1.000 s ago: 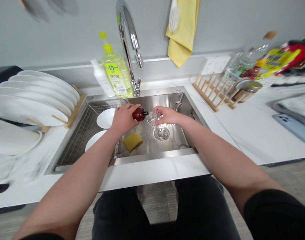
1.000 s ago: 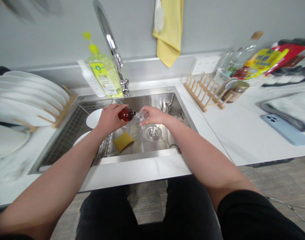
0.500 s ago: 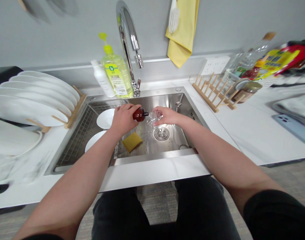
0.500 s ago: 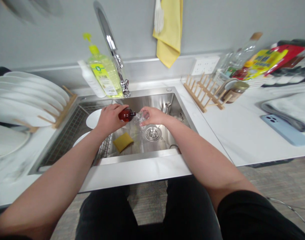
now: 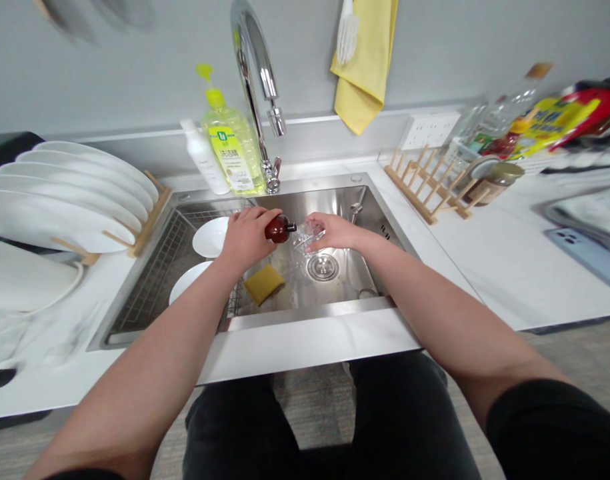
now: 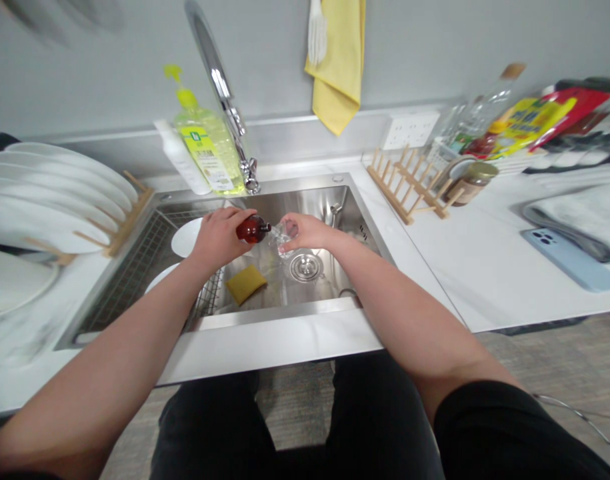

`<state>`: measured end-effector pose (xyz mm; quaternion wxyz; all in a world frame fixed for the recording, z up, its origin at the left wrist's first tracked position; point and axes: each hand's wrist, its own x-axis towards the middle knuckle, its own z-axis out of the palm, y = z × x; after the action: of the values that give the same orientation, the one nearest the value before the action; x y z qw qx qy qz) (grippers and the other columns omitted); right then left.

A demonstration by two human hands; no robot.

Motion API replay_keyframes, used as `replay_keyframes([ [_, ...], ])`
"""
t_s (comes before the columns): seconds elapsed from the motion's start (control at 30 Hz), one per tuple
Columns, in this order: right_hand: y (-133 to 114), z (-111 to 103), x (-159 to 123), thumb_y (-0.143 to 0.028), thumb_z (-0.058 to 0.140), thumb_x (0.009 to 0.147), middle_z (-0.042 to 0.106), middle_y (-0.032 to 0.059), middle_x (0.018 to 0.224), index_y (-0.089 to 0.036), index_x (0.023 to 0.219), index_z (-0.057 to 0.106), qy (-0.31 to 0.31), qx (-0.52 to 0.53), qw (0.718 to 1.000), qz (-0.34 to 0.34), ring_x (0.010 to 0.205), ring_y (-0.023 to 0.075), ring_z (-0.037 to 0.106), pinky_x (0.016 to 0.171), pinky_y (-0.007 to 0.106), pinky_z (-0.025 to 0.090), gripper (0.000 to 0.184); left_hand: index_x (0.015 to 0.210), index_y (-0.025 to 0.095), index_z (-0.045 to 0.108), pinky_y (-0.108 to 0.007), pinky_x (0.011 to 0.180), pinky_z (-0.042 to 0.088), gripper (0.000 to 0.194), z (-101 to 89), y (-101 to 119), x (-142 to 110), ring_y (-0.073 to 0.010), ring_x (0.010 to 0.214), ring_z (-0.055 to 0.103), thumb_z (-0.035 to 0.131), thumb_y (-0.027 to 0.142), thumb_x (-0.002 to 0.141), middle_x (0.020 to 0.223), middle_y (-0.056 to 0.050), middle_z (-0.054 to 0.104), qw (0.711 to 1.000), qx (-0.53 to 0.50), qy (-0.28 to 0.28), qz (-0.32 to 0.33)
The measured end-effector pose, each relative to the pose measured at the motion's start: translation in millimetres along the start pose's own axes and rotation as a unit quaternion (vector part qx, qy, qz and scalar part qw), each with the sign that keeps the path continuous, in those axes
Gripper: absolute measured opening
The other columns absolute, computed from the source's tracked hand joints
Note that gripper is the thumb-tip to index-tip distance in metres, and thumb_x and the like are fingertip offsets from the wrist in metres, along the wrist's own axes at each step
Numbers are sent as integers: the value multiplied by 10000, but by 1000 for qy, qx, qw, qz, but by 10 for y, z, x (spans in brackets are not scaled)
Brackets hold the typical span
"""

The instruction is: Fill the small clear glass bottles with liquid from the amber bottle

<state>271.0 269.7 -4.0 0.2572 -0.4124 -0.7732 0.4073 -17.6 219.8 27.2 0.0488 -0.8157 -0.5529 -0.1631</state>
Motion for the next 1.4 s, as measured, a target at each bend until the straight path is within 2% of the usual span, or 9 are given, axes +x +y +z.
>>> replay_keyframes([
  [0.73, 5, 0, 5, -388, 1088, 617, 819, 38, 1115, -260, 1237, 743, -2, -5, 1000, 0, 1046, 285, 777, 986, 419, 633, 721, 1608, 345, 654, -586, 1183, 421, 755, -5, 1, -2, -430, 1414, 622, 805, 294, 870, 1503, -118, 722, 1000, -6, -4, -3],
  [1.4, 31, 4, 15, -436, 1084, 605, 802, 43, 1114, -259, 1243, 745, -1, -5, 1000, -6, 1094, 302, 770, 1018, 430, 622, 744, 1605, 350, 661, -593, 1179, 415, 720, -9, 7, -7, -432, 1399, 623, 806, 348, 900, 1494, -120, 732, 1000, -2, 0, -6],
])
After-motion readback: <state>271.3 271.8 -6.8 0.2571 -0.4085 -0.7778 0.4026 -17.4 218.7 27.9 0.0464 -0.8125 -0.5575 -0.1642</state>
